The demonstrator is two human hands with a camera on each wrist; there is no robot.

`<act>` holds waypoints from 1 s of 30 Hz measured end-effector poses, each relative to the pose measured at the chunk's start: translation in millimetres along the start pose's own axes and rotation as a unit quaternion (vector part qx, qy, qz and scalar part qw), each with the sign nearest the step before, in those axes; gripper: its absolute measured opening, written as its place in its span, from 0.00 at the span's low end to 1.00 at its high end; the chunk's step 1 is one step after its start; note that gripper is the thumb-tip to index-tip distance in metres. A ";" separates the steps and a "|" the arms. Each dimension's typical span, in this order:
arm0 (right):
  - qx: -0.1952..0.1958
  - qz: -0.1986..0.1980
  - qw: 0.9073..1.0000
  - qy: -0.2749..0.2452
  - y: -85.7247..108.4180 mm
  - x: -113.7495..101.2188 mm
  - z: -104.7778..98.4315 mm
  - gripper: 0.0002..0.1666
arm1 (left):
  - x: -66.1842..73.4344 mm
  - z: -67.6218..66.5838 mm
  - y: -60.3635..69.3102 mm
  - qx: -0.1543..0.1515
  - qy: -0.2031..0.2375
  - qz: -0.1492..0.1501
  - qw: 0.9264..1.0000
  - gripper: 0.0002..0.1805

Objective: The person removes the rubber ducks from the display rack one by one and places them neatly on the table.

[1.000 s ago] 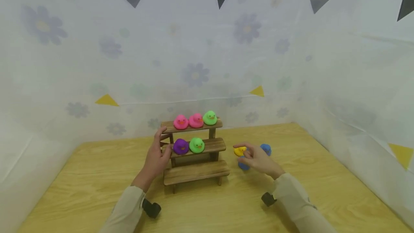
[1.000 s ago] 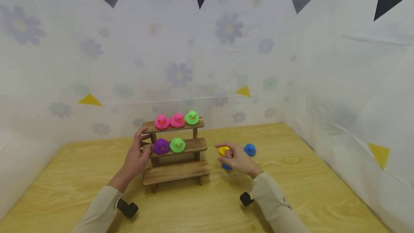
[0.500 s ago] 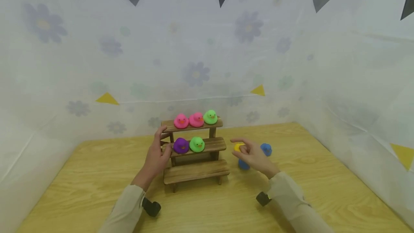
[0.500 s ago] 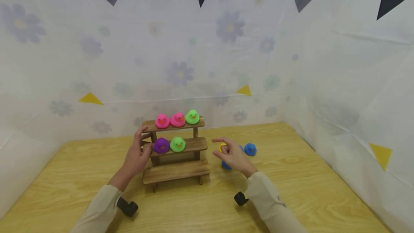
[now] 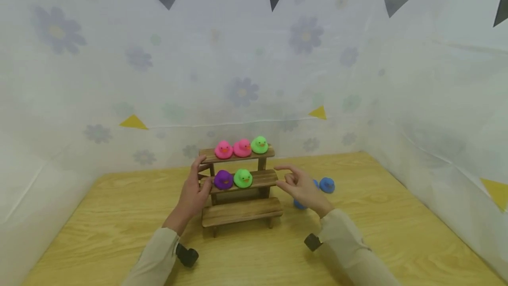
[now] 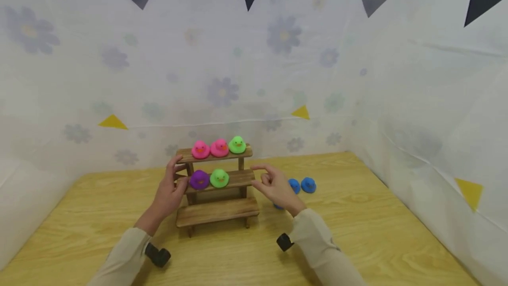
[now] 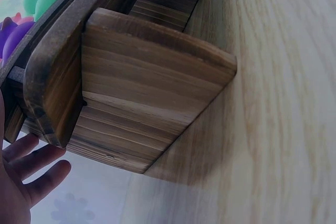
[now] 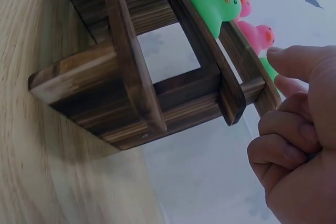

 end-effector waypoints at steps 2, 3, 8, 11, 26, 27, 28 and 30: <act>0.004 -0.010 1.000 0.005 -3.5 -3.7 3.4 0.24 | -0.7 -0.2 0.5 -0.004 0.002 -0.006 1.000 0.33; 0.005 -0.015 1.000 0.010 -5.7 -5.6 5.6 0.24 | -1.0 -0.4 0.8 -0.004 0.003 -0.009 1.000 0.33; 0.006 -0.020 0.999 0.046 -14.9 -21.6 14.0 0.23 | -2.3 0.2 1.1 -0.002 0.007 -0.011 1.000 0.33; 0.001 -0.009 0.999 0.051 -17.7 -37.3 16.4 0.22 | -1.5 2.3 0.1 -0.002 0.009 -0.004 1.000 0.33; -0.006 -0.098 0.995 -0.018 -35.7 -32.7 33.0 0.23 | 2.3 3.3 -4.1 0.003 0.002 0.001 1.000 0.34; -0.009 -0.090 0.996 -0.022 -36.3 -31.4 34.1 0.23 | 2.8 3.6 -4.2 0.002 0.003 0.003 1.000 0.34; -0.013 -0.081 0.996 -0.025 -36.9 -29.7 35.2 0.24 | 3.5 4.0 -4.2 0.002 0.004 0.004 1.000 0.34; -0.021 -0.066 0.997 -0.023 -37.8 -28.4 37.8 0.24 | 4.2 4.5 -4.1 0.000 0.006 0.003 1.000 0.35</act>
Point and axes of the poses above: each hand's wrist, its own y-axis away from the middle knuckle, its own z-axis out of the palm, x = y × z, the point moved 9 cm from there along -y, towards the middle knuckle, and after that the axes turned 6 degrees about -z, right-handed, at the moved point
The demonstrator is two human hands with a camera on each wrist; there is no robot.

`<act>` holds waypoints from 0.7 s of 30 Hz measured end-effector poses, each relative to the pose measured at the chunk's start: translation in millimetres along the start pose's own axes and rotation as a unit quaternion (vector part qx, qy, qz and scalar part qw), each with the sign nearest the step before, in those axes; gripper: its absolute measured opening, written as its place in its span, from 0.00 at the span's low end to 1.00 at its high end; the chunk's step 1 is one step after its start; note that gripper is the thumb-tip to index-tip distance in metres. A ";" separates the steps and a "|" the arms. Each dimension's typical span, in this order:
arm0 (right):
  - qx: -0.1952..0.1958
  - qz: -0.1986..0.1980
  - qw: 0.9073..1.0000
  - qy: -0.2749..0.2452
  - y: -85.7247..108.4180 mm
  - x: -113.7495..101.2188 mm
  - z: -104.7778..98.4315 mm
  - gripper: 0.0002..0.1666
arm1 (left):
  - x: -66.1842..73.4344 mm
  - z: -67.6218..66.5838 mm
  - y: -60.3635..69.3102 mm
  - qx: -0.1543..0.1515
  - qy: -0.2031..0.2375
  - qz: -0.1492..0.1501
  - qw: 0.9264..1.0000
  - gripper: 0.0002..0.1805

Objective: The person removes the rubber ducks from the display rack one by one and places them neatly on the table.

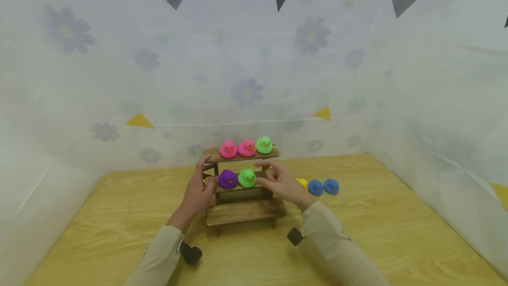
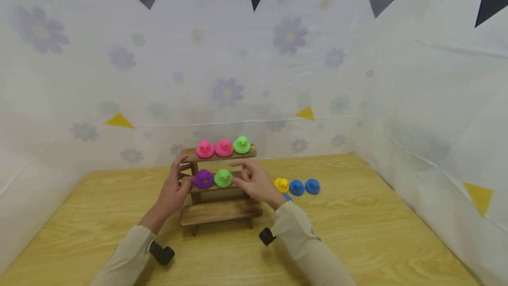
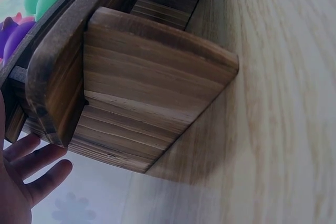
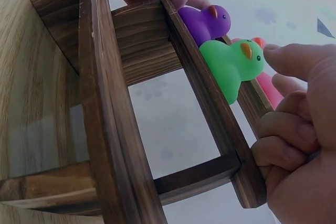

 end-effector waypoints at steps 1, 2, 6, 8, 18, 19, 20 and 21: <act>-0.005 0.007 1.000 0.003 -0.5 -0.3 1.5 0.24 | 0.3 0.1 0.2 -0.001 0.002 -0.002 1.000 0.35; -0.010 0.014 1.000 0.006 -1.0 -0.9 3.0 0.24 | 0.5 0.2 0.5 -0.003 0.003 -0.004 1.000 0.35; -0.032 0.028 0.999 0.016 -4.4 -17.3 8.5 0.23 | 1.2 -0.2 1.5 -0.008 0.006 -0.014 1.000 0.35; -0.039 0.035 0.998 0.020 -6.0 -25.7 10.0 0.23 | 2.1 -0.4 1.7 -0.010 0.007 -0.016 1.000 0.35; -0.055 0.062 0.996 0.023 -6.1 -17.0 16.2 0.25 | 1.3 -1.4 2.8 -0.009 0.007 -0.011 1.000 0.35; -0.056 0.066 0.996 0.027 -5.7 -11.5 16.8 0.26 | 1.1 -1.3 2.9 -0.008 0.007 -0.010 1.000 0.35; -0.057 0.067 0.996 0.032 -5.5 -5.8 17.2 0.26 | 1.1 -1.2 3.0 -0.008 0.006 -0.009 1.000 0.35; -0.059 0.069 0.995 0.035 -5.6 -0.5 17.7 0.26 | 1.2 -1.2 3.2 -0.008 0.005 -0.010 1.000 0.35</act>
Point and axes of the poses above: each hand's wrist, its own y-axis away from the middle knuckle, its own z-axis out of the palm, x = y × z, the point moved 9 cm from there along -y, towards the middle knuckle, and after that the axes turned 6 degrees about -z, right-handed, at the moved point
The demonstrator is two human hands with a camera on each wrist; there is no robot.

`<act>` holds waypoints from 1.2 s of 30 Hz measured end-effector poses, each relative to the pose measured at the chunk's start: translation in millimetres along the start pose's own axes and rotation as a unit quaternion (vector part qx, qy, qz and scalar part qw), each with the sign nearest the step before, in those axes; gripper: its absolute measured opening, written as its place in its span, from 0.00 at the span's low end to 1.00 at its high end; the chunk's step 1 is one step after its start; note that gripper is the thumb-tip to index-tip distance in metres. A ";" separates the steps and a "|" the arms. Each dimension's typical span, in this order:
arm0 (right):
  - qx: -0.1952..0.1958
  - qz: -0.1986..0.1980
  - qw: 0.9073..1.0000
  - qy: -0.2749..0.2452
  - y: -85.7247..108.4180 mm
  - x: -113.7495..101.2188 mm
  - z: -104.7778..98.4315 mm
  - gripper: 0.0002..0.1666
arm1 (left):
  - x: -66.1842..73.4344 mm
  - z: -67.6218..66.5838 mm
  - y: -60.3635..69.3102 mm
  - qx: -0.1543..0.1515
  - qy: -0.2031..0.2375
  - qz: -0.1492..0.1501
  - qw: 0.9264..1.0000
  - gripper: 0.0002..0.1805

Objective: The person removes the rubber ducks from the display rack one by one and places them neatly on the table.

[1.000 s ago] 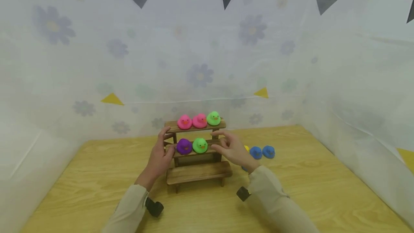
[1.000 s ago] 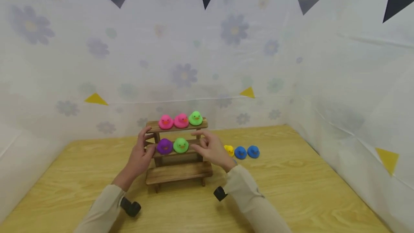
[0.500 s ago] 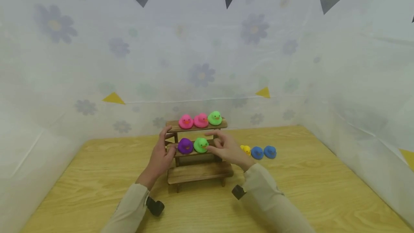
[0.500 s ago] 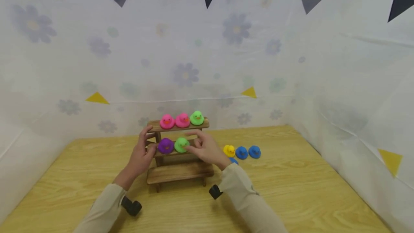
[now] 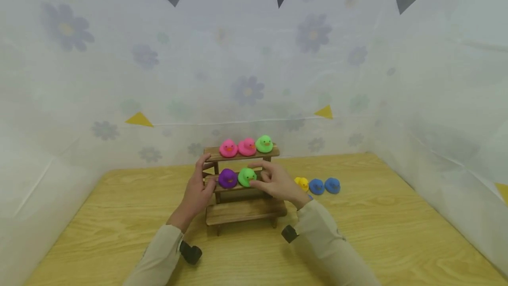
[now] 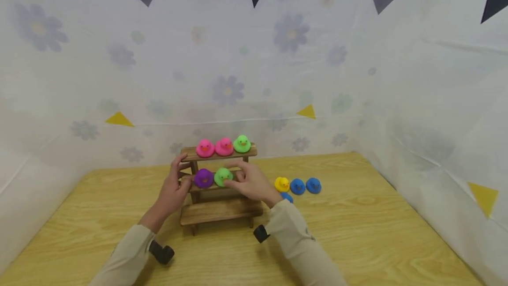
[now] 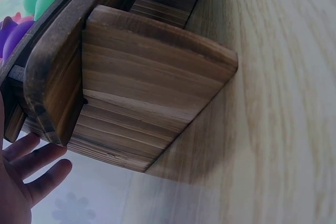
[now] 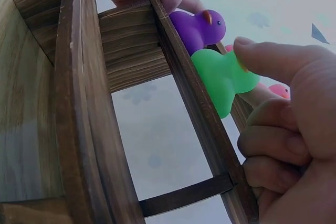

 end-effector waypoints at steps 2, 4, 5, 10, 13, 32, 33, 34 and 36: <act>-0.002 0.004 1.000 0.007 -0.6 5.3 0.9 0.26 | 0.2 -0.3 0.3 0.001 -0.003 -0.001 1.000 0.36; -0.002 0.006 1.000 0.018 -0.7 4.5 0.9 0.26 | 0.1 -0.5 0.4 -0.001 -0.003 -0.005 1.000 0.36; -0.003 0.006 1.000 0.023 -0.7 4.2 0.8 0.25 | 0.1 -0.5 0.5 -0.001 -0.002 -0.006 1.000 0.36; -0.004 0.005 0.999 0.046 -0.3 0.0 0.8 0.23 | 0.7 -0.8 1.0 0.003 -0.001 -0.002 1.000 0.36; -0.002 0.006 0.999 0.049 -0.2 -0.3 1.0 0.22 | 0.1 -0.6 1.4 0.004 -0.002 -0.001 1.000 0.36; -0.010 0.062 0.997 0.043 6.9 11.2 -11.4 0.23 | -0.7 3.8 -3.5 0.002 -0.003 -0.001 1.000 0.36; -0.009 0.062 0.997 0.045 7.3 11.5 -12.9 0.23 | -0.5 4.3 -4.3 0.001 -0.003 -0.001 1.000 0.36; -0.006 0.060 0.997 0.049 7.5 11.3 -14.1 0.23 | -0.2 4.4 -4.6 0.001 -0.003 0.000 1.000 0.36; -0.003 0.053 0.997 0.056 7.6 11.1 -15.4 0.23 | -0.5 4.2 -4.6 0.003 -0.005 0.000 1.000 0.37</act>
Point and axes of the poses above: each hand's wrist, its own y-axis away from the middle knuckle, its own z-axis out of the palm, x = y × z, the point moved 9 cm from there along -y, towards the middle knuckle, and after that the axes turned 6 degrees about -z, right-handed, at the moved point
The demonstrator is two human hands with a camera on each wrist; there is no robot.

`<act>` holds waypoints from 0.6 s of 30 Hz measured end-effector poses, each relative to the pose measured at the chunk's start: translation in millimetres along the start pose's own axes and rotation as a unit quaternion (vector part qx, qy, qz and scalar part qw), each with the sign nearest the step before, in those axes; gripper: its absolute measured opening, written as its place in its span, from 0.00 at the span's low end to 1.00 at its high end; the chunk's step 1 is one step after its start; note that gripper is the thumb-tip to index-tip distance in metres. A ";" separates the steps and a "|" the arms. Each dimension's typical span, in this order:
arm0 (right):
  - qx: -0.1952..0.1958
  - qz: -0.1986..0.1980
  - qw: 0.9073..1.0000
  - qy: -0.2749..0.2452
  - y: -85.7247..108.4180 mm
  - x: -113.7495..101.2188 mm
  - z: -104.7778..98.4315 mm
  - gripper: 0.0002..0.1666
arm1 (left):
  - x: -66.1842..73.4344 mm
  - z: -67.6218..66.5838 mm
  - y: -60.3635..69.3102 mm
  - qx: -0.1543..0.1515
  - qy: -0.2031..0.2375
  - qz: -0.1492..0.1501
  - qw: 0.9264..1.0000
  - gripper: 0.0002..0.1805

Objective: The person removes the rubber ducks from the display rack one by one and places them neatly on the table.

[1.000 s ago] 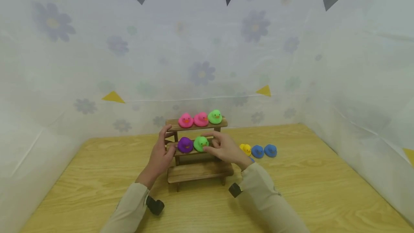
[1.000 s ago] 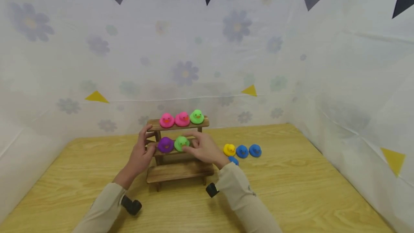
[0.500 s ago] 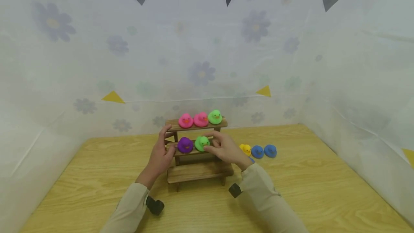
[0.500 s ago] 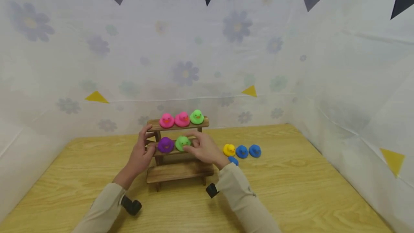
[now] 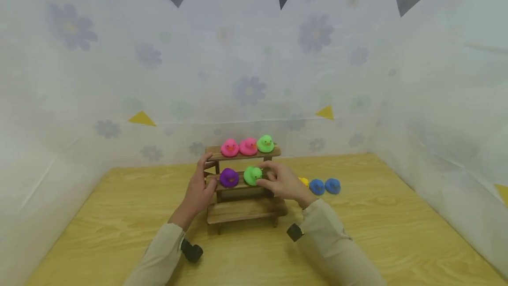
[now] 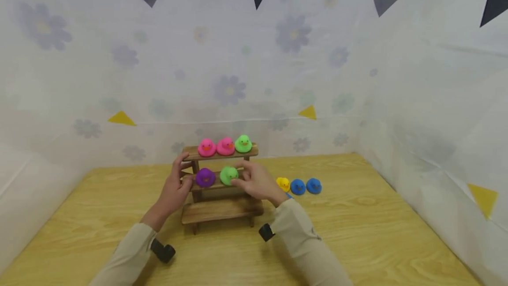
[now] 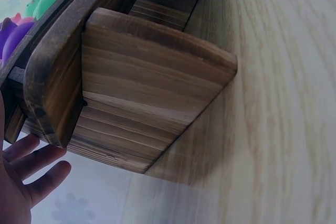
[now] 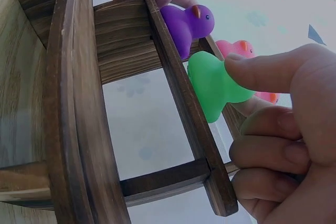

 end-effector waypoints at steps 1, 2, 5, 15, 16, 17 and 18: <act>0.001 -0.004 1.000 0.001 0.0 -0.1 0.1 0.23 | -0.4 -0.4 0.5 0.002 -0.001 0.000 1.000 0.37; 0.002 -0.009 1.000 0.005 0.0 -0.3 0.4 0.23 | -1.5 -0.6 1.1 0.003 -0.002 -0.002 1.000 0.37; 0.002 -0.018 1.000 0.007 1.0 -1.8 1.8 0.23 | -4.4 -0.7 3.4 0.002 -0.005 -0.009 1.000 0.37; 0.010 0.009 1.000 0.011 8.4 -2.4 -10.2 0.23 | -1.6 -2.4 2.0 -0.002 0.003 -0.014 1.000 0.36; 0.010 0.016 1.000 0.005 9.9 -0.6 -11.5 0.23 | -1.1 -2.8 2.1 -0.001 0.001 -0.011 1.000 0.36; 0.009 0.022 1.000 -0.005 11.4 1.5 -12.6 0.23 | -0.6 -2.9 2.2 -0.001 0.001 -0.008 1.000 0.36; 0.010 0.031 0.999 -0.010 13.1 4.0 -14.2 0.23 | 0.0 -2.7 2.2 0.000 0.000 -0.004 1.000 0.36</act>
Point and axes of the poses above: each hand's wrist, its own y-axis away from the middle knuckle, its own z-axis out of the palm, x = y × z, the point moved 9 cm from there along -y, towards the middle knuckle, and after that the axes turned 6 degrees about -z, right-handed, at the moved point
